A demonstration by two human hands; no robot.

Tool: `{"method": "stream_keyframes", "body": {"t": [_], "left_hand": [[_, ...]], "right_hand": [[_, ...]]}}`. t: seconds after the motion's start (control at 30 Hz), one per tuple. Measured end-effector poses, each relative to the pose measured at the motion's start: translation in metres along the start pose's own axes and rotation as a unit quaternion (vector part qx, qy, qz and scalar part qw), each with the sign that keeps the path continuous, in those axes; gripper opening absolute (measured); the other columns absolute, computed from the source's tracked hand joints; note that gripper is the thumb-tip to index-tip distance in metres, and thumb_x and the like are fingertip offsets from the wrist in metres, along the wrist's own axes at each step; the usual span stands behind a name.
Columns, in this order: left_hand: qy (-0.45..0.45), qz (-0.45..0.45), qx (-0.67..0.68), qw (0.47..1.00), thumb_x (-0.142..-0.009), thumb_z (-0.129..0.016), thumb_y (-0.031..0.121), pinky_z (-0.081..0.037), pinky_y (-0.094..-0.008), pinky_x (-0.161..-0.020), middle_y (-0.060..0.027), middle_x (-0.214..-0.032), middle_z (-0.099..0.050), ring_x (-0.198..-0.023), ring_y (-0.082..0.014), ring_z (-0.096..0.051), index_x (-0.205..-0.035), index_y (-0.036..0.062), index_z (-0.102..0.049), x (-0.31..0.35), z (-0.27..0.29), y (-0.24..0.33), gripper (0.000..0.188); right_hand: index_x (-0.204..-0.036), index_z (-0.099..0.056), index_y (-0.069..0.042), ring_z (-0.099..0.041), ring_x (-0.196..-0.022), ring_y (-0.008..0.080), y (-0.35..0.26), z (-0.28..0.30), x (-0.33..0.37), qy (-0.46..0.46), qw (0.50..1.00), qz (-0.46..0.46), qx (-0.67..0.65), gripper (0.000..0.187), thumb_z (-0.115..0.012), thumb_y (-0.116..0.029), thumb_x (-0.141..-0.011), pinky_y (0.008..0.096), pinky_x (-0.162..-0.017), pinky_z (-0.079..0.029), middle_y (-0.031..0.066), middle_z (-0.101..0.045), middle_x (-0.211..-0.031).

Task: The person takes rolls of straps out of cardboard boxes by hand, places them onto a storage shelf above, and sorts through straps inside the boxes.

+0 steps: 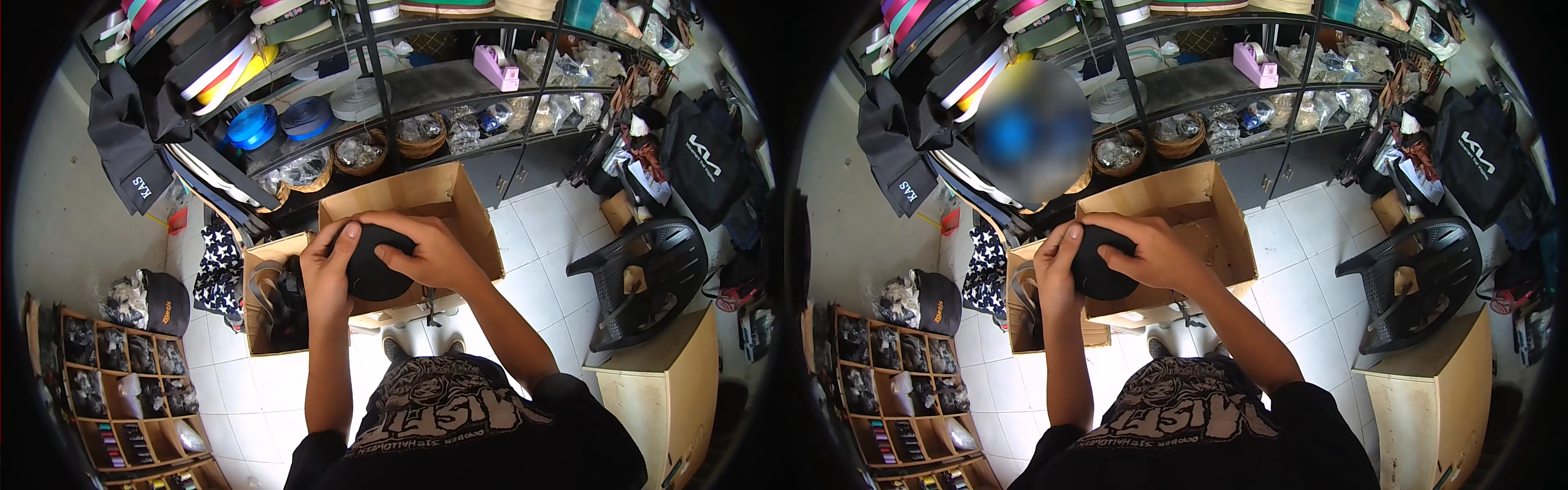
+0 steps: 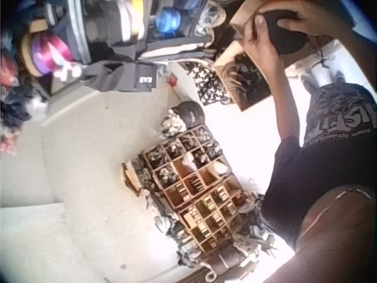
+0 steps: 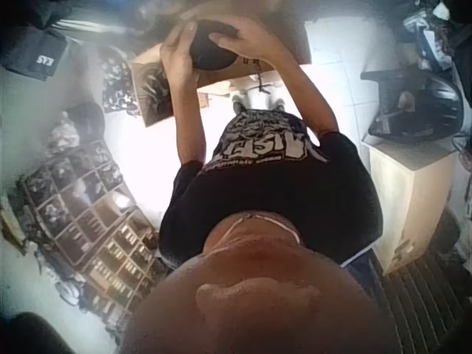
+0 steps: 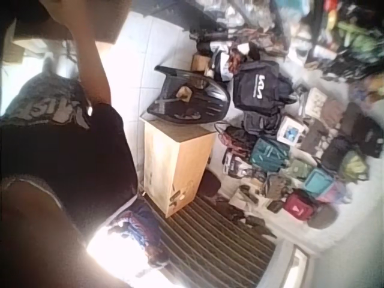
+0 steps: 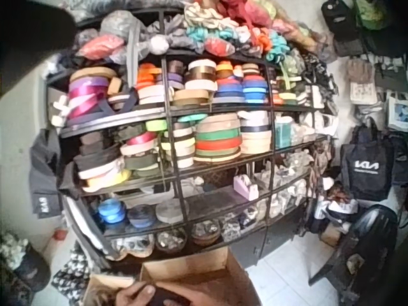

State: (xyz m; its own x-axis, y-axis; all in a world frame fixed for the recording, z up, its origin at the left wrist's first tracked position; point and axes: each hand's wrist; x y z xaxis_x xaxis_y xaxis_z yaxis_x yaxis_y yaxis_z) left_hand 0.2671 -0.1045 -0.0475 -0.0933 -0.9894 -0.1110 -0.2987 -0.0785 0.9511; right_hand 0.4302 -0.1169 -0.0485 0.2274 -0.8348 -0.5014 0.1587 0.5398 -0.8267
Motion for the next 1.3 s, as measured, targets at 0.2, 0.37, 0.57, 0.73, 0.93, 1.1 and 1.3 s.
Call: {"method": "stream_keyframes", "body": {"t": [0.2,0.37,0.57,0.73,0.93,1.1,1.3], "left_hand": [[0.068,-0.054,0.071,0.994,-0.093,-0.059,0.026,-0.051,-0.0243,-0.07,-0.0083,-0.09,-0.066,-0.077,-0.0121,-0.062,-0.101,-0.0028,-0.064,-0.002,0.001,-0.007,0.031],[0.146,-0.081,0.163,0.972,-0.097,-0.053,0.032,-0.052,-0.0285,-0.075,-0.0091,-0.095,-0.064,-0.082,-0.0158,-0.063,-0.103,-0.0003,-0.06,-0.004,-0.016,0.001,0.034],[0.175,-0.081,0.209,0.959,-0.099,-0.047,0.037,-0.053,-0.033,-0.079,-0.0115,-0.1,-0.063,-0.088,-0.0198,-0.063,-0.109,-0.002,-0.056,-0.014,-0.012,0.002,0.041],[0.19,-0.083,0.236,0.95,-0.1,-0.04,0.043,-0.05,-0.0352,-0.085,-0.013,-0.11,-0.06,-0.096,-0.0219,-0.061,-0.114,-0.0013,-0.054,-0.015,-0.026,-0.005,0.048],[0.152,-0.025,0.272,0.95,-0.098,-0.044,0.039,-0.048,-0.033,-0.087,-0.0137,-0.113,-0.06,-0.097,-0.019,-0.06,-0.12,-0.0018,-0.053,-0.009,-0.005,-0.003,0.047],[-0.015,0.017,0.015,1.0,-0.094,-0.057,0.033,-0.05,-0.0254,-0.072,-0.0083,-0.091,-0.066,-0.078,-0.0124,-0.062,-0.103,-0.0038,-0.064,-0.015,0.013,0.027,0.038],[0.063,-0.059,0.047,0.995,-0.096,-0.056,0.034,-0.05,-0.0248,-0.07,-0.0064,-0.086,-0.065,-0.076,-0.0115,-0.062,-0.096,-0.0025,-0.063,-0.018,0.014,0.012,0.037]], "right_hand": [[-0.129,-0.054,-0.007,-0.066,-0.099,0.0253,-0.002,-0.011,-0.004,0.041,0.999,0.015,-0.001,0.044,-0.063,-0.011,-0.086,0.0327,-0.084,-0.051,0.015,-0.065,-0.112],[-0.138,-0.04,-0.002,-0.06,-0.109,0.029,0.0,-0.034,-0.004,0.136,0.99,0.001,-0.04,0.05,-0.057,-0.015,-0.092,0.0345,-0.093,-0.045,0.0221,-0.058,-0.122],[-0.143,-0.031,0.0,-0.056,-0.115,0.0303,0.0,-0.04,-0.005,0.13,0.99,-0.031,-0.042,0.057,-0.055,-0.015,-0.093,0.0355,-0.096,-0.043,0.025,-0.052,-0.128],[-0.145,-0.025,0.0,-0.055,-0.115,0.029,0.008,-0.062,-0.006,0.225,0.972,0.051,-0.045,0.062,-0.055,-0.015,-0.093,0.0349,-0.097,-0.042,0.0247,-0.049,-0.13],[-0.143,-0.031,-0.003,-0.052,-0.117,0.0239,0.013,-0.017,-0.018,0.155,0.986,-0.001,-0.062,0.059,-0.057,-0.014,-0.092,0.0336,-0.095,-0.043,0.0193,-0.05,-0.131],[-0.144,-0.036,-0.008,-0.051,-0.118,0.0213,-0.003,0.01,-0.021,-0.093,0.994,-0.036,-0.054,0.059,-0.06,-0.015,-0.09,0.0318,-0.098,-0.041,0.0151,-0.048,-0.136],[-0.145,-0.035,-0.009,-0.052,-0.118,0.0215,0.004,-0.007,-0.024,-0.055,0.995,-0.048,-0.074,0.059,-0.06,-0.019,-0.092,0.0316,-0.096,-0.042,0.0164,-0.049,-0.136]]}}
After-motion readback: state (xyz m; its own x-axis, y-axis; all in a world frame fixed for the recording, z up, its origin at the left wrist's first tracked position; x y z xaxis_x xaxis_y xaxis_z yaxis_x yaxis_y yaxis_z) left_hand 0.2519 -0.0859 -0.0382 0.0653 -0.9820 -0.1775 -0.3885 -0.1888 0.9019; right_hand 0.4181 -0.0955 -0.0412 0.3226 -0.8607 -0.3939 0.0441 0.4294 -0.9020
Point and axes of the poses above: each hand's wrist, its own x-axis away from the middle knuckle, its own z-axis out of the back of the hand, y = z × x
